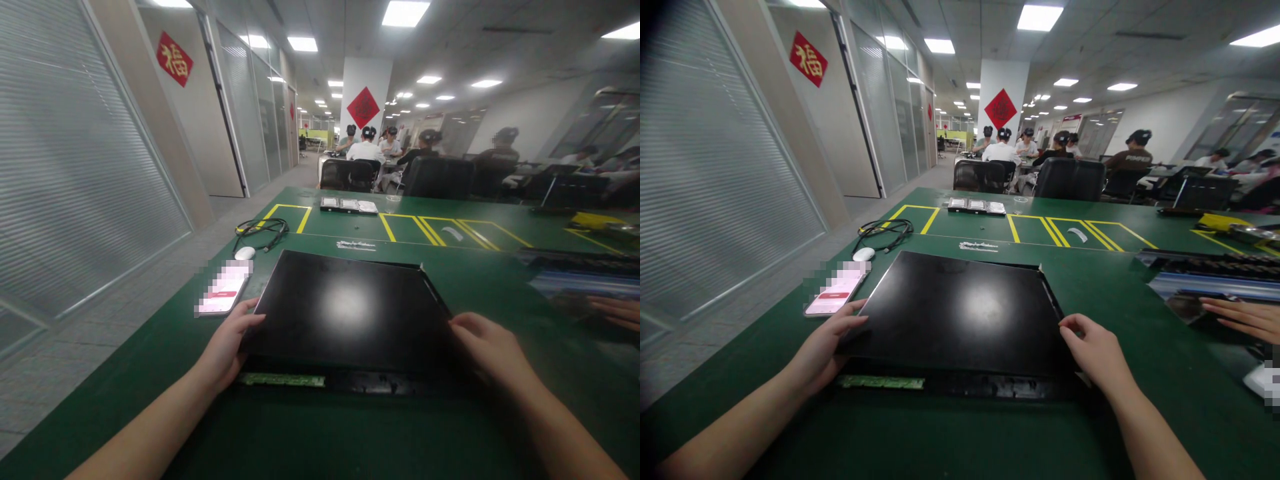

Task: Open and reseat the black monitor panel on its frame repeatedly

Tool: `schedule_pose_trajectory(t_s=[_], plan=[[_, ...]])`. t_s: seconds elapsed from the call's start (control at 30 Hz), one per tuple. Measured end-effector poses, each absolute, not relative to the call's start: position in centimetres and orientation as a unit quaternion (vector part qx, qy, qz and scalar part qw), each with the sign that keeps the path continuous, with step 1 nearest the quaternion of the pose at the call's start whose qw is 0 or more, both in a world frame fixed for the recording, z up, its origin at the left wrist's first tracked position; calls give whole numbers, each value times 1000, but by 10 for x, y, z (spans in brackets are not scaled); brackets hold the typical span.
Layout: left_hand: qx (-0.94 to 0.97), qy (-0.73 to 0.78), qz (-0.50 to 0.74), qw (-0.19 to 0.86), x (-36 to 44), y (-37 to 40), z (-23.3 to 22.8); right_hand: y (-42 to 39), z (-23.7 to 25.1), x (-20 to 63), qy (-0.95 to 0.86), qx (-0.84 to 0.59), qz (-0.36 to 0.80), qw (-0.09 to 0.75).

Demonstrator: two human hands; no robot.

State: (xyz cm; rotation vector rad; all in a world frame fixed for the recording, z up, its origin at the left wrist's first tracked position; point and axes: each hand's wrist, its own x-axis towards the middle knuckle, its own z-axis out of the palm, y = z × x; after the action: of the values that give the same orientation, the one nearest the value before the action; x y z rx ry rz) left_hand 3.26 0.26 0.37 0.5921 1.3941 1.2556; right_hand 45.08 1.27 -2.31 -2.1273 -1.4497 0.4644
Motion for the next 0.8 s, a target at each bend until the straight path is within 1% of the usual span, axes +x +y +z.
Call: schedule_pose_trajectory(t_s=[0.27, 0.47, 0.57, 0.8], plan=[[274, 567, 538, 560, 25, 3, 3, 11, -19, 449, -522, -791, 191, 254], [295, 556, 539, 559, 21, 2, 13, 12, -21, 449, -536, -784, 171, 262], [315, 565, 538, 540, 19, 4, 15, 12, -24, 451, -545, -781, 152, 264], [408, 603, 490, 480, 5, 10, 3, 12, -24, 450, -542, -781, 164, 264]])
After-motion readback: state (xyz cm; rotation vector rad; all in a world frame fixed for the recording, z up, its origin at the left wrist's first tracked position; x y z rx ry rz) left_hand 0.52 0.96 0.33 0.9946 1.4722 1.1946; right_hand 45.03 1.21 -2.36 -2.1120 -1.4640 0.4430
